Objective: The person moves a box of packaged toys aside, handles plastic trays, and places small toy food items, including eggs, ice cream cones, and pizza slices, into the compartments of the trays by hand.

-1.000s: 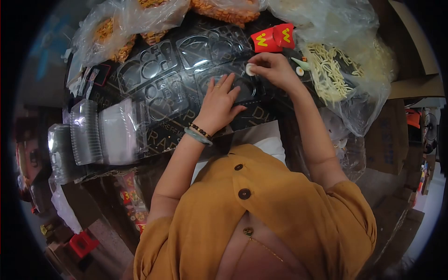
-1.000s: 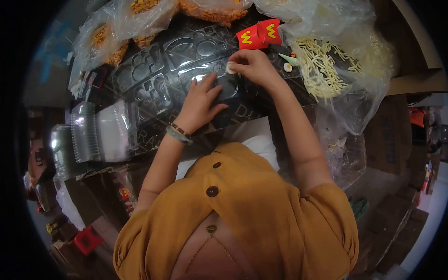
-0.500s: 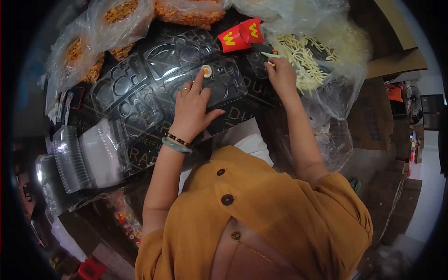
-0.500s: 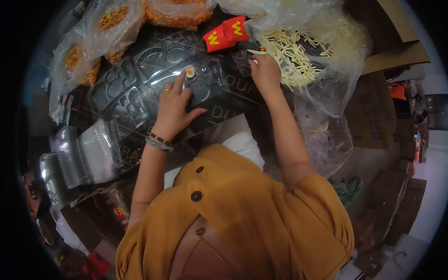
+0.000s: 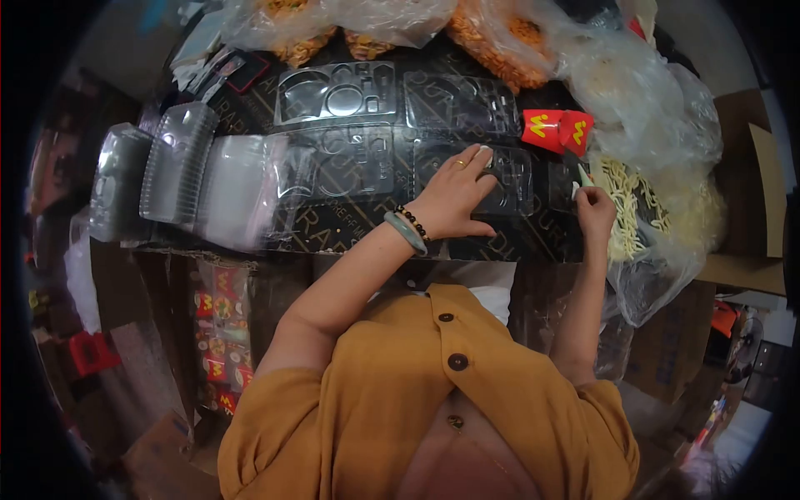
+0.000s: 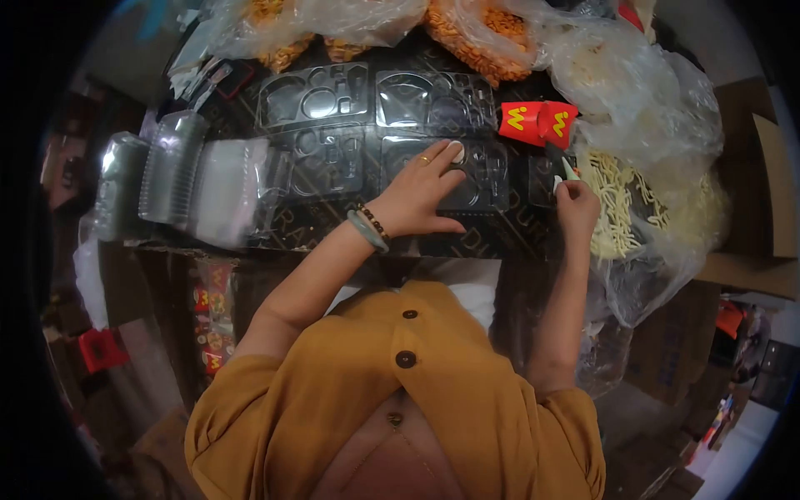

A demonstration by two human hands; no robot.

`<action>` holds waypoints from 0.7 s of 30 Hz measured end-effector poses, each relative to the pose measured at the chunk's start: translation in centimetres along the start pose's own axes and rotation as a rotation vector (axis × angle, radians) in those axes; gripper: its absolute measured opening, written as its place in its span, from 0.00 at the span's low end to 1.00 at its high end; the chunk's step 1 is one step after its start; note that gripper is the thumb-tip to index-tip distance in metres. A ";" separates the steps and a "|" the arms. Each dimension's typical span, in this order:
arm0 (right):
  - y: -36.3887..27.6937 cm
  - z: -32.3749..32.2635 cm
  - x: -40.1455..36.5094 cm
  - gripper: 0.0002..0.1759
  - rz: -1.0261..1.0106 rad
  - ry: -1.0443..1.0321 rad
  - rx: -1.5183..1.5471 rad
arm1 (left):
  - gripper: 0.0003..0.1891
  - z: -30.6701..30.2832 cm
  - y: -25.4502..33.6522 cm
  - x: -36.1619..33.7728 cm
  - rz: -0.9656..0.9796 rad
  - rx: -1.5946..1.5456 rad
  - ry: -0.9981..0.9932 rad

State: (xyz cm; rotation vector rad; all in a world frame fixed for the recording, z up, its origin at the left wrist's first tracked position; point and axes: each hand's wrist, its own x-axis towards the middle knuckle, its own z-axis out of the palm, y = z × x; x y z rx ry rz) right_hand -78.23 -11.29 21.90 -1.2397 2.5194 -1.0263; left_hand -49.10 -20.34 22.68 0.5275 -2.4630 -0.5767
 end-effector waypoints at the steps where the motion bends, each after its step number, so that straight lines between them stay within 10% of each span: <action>1: -0.9 0.5 0.4 0.09 -0.014 -0.015 0.001 | 0.31 -0.7 -0.1 -0.6 -0.028 -0.047 0.014; 4: -7.3 3.4 0.0 0.06 0.200 -0.352 0.889 | 0.30 -4.1 -1.9 -2.9 -0.181 0.074 0.120; 8: -18.4 10.3 0.8 0.07 0.198 -0.808 1.224 | 0.36 -8.2 -6.4 -6.0 -0.426 0.354 0.158; 12: -26.7 19.1 1.5 0.09 -0.042 -0.771 0.954 | 0.36 -10.2 -8.7 -7.3 -0.624 0.424 0.181; 15: -29.2 21.6 1.4 0.12 -0.637 -0.446 0.288 | 0.35 -10.6 -9.9 -7.7 -0.674 0.341 0.125; 21: -30.0 23.3 -0.5 0.14 -0.943 -0.530 -0.027 | 0.31 -10.2 -10.8 -8.5 -0.626 0.298 0.167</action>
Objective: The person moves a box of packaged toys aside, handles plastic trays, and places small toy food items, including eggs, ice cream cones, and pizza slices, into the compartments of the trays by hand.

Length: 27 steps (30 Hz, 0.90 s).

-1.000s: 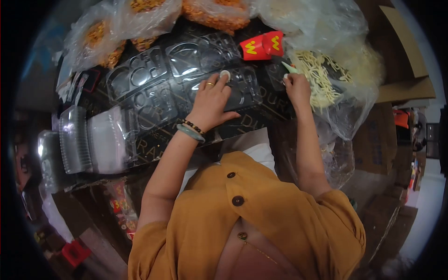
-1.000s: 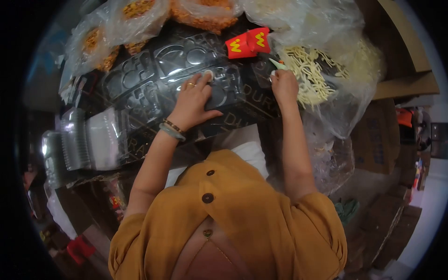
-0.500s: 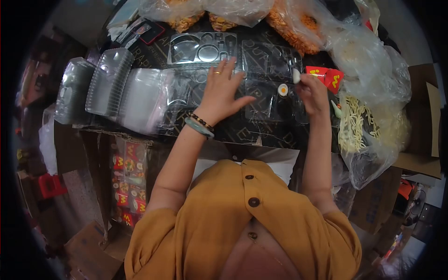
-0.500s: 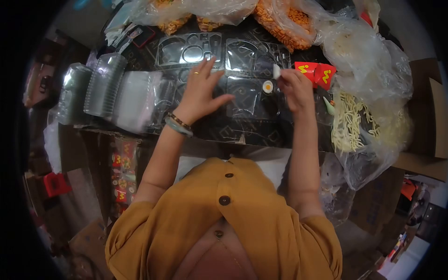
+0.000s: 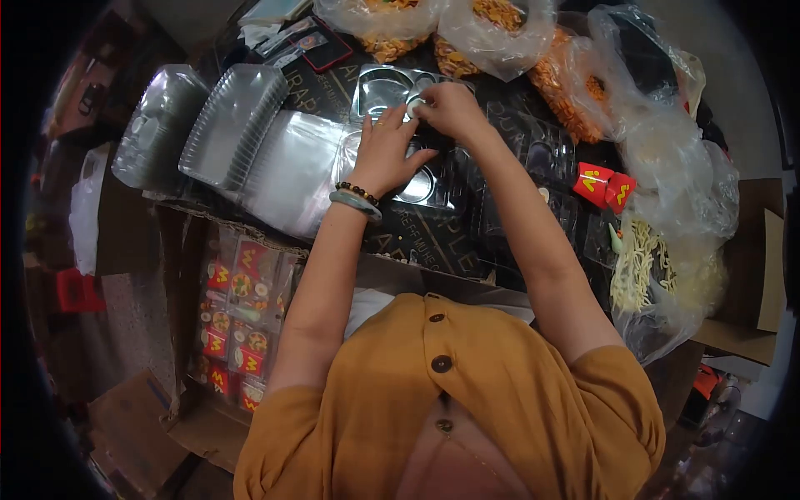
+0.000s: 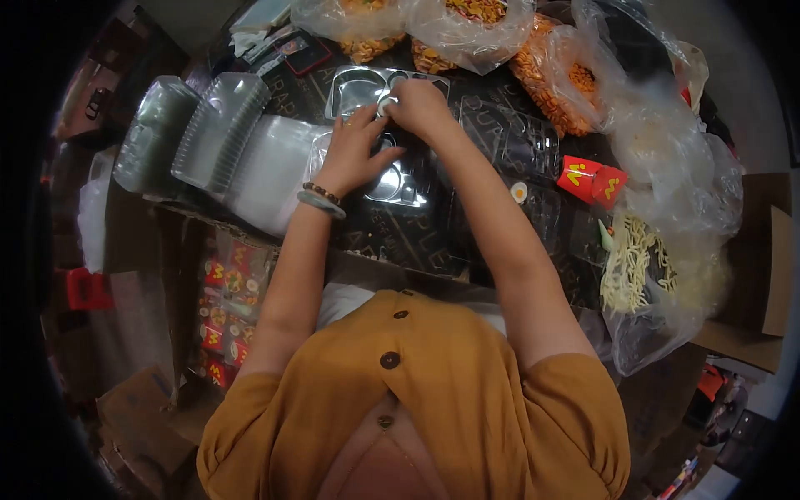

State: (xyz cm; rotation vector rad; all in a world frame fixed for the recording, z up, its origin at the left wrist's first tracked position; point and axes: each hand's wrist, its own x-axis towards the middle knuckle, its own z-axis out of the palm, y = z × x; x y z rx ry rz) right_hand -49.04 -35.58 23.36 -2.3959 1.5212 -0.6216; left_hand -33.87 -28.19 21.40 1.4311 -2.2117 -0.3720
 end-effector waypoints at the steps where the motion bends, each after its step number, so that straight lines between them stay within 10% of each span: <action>1: 0.3 1.1 0.3 0.15 0.049 -0.082 -0.036 | 0.31 0.0 0.0 0.0 -0.002 0.010 -0.020; 7: 0.2 -0.7 0.9 0.12 0.111 0.123 0.229 | 0.31 0.0 -0.4 -0.1 0.012 -0.010 -0.018; 20: 1.8 1.8 0.9 0.09 -0.231 0.229 -0.457 | 0.30 -0.1 0.0 0.0 0.023 0.045 -0.023; 27: 3.0 -9.3 -5.8 0.13 -0.130 0.539 0.057 | 0.28 -1.1 0.8 -0.1 0.032 0.089 -0.049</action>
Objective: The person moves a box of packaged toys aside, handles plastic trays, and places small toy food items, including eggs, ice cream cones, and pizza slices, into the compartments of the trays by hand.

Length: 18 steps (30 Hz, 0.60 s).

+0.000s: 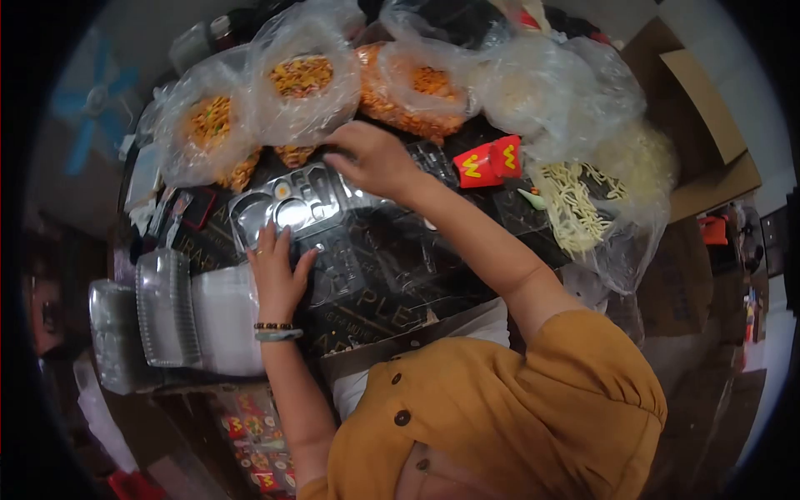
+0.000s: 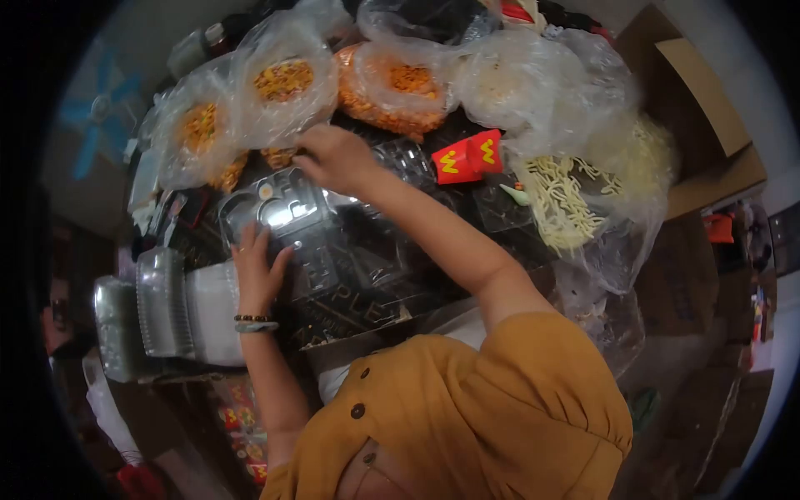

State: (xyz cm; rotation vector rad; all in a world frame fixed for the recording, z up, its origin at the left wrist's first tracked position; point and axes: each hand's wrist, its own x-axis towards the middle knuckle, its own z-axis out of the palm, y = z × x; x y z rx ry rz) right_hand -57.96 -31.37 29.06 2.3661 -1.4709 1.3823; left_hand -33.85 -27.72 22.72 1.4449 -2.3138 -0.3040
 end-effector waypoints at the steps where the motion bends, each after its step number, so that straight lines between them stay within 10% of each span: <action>1: 1.2 -3.1 -0.5 0.10 0.048 0.103 -0.012 | 0.28 -0.2 0.5 -0.2 0.030 -0.007 -0.004; 8: 19.2 -18.2 -4.3 0.09 0.497 0.439 -0.317 | 0.22 -0.3 5.8 -4.2 0.169 -0.068 0.221; 14: 28.1 -19.2 -0.9 0.15 0.683 -0.223 -0.647 | 0.17 3.1 9.2 -8.5 0.233 -0.089 0.227; 15: 27.8 -18.9 -0.3 0.18 0.536 -0.705 -1.033 | 0.17 3.7 9.2 -9.0 0.225 -0.075 0.202; 17: 32.8 -17.3 0.0 0.22 0.432 -1.034 -1.296 | 0.18 4.2 9.3 -9.2 0.209 -0.064 0.184; 18: 37.8 -16.2 -1.0 0.24 0.525 -0.889 -1.180 | 0.18 4.3 9.3 -9.1 0.193 -0.048 0.198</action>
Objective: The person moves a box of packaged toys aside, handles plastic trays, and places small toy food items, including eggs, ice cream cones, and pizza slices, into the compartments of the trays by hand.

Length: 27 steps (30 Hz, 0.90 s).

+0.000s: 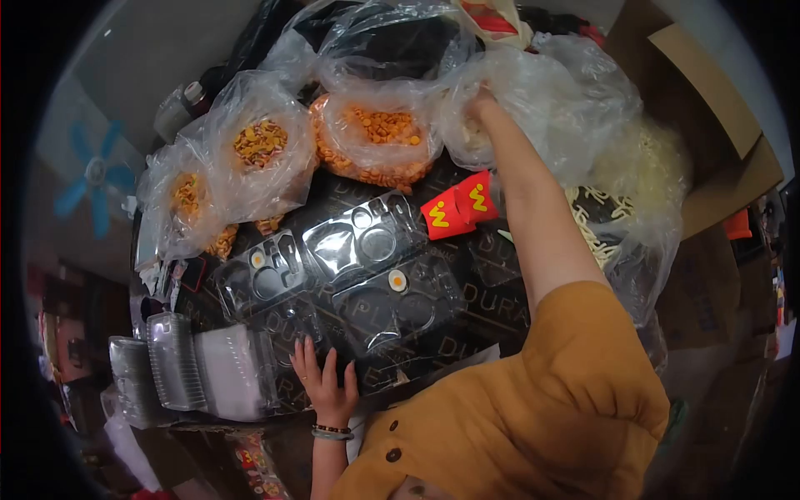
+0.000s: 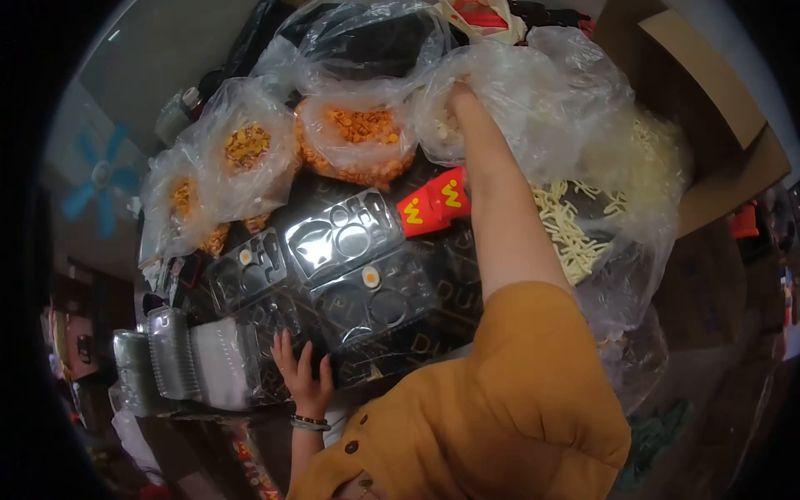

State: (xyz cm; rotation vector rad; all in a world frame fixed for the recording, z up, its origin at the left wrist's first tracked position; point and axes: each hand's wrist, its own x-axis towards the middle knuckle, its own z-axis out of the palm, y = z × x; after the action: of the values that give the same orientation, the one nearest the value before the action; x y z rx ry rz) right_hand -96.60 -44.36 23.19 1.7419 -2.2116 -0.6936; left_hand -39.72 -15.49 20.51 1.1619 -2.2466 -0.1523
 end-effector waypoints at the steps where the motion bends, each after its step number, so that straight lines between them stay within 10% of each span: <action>1: -0.1 1.6 1.1 0.24 0.014 -0.032 0.079 | 0.17 0.1 0.1 0.1 -0.006 -0.005 0.012; 14: 2.3 0.5 0.5 0.24 -0.234 0.038 0.052 | 0.19 0.3 0.0 0.5 -0.003 0.049 -0.001; 18: 3.5 -4.7 -7.6 0.17 -0.254 0.381 0.489 | 0.20 0.3 -0.1 0.5 -0.002 0.048 0.004; 24: 2.5 -9.2 -18.0 0.13 0.052 0.171 1.421 | 0.17 -0.7 1.1 1.9 0.017 0.048 0.114; 27: -1.0 -10.2 -22.7 0.10 -0.077 -0.059 1.927 | 0.19 -0.8 3.4 5.6 -0.073 -0.454 0.117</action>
State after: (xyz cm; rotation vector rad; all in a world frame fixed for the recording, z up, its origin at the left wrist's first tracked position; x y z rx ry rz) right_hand -85.14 -24.94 33.75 2.0827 -2.7747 2.1272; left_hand -44.14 -17.62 24.92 0.9754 -1.9319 -0.5757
